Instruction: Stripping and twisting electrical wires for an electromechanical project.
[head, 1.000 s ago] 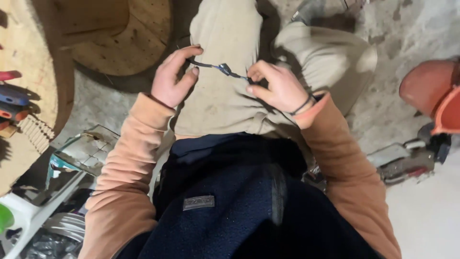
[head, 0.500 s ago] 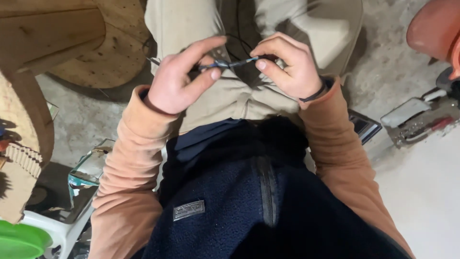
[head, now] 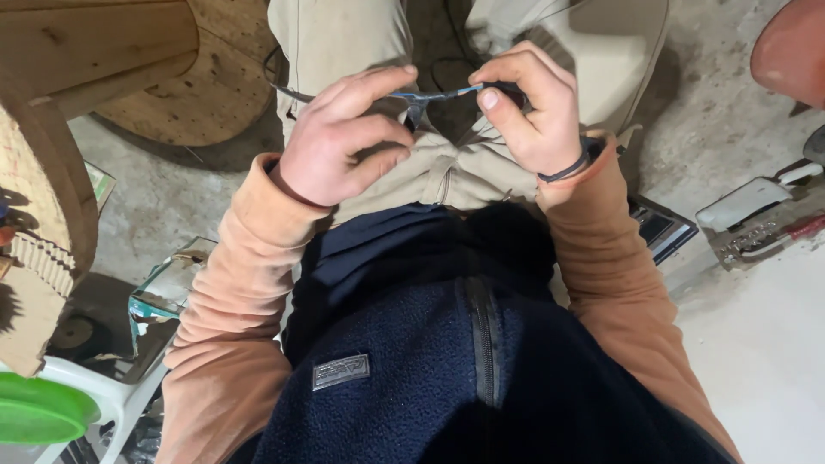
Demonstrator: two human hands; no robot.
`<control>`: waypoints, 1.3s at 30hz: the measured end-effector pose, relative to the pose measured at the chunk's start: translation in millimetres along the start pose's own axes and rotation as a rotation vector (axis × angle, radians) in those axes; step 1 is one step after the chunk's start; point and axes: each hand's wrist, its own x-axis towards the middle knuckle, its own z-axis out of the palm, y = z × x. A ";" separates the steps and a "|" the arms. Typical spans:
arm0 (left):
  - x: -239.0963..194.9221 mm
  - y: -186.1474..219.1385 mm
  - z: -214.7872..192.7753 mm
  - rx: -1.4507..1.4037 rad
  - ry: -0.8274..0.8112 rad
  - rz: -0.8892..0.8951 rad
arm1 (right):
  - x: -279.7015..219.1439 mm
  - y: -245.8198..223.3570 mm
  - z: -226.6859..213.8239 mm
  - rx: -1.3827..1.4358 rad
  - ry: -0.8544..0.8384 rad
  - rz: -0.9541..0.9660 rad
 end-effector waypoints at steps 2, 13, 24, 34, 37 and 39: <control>-4.5 -5.5 -1.6 -0.095 -0.057 0.032 | -0.4 0.3 1.6 0.005 0.001 -0.003; -5.4 -4.9 2.1 -0.562 -0.033 -0.454 | 16.3 -28.7 21.0 -0.005 -0.154 0.010; -21.4 -13.4 20.6 0.218 0.172 -0.012 | 14.7 -31.9 33.6 -0.005 -0.282 0.097; -26.2 -11.2 23.6 0.235 0.146 0.056 | 7.6 -9.6 48.4 0.448 -0.335 0.384; -27.7 -11.6 24.5 0.233 0.133 0.079 | 10.2 -8.3 50.2 0.571 -0.362 0.454; -27.6 -9.3 23.9 0.226 0.126 0.085 | 9.6 -7.9 51.0 0.613 -0.366 0.454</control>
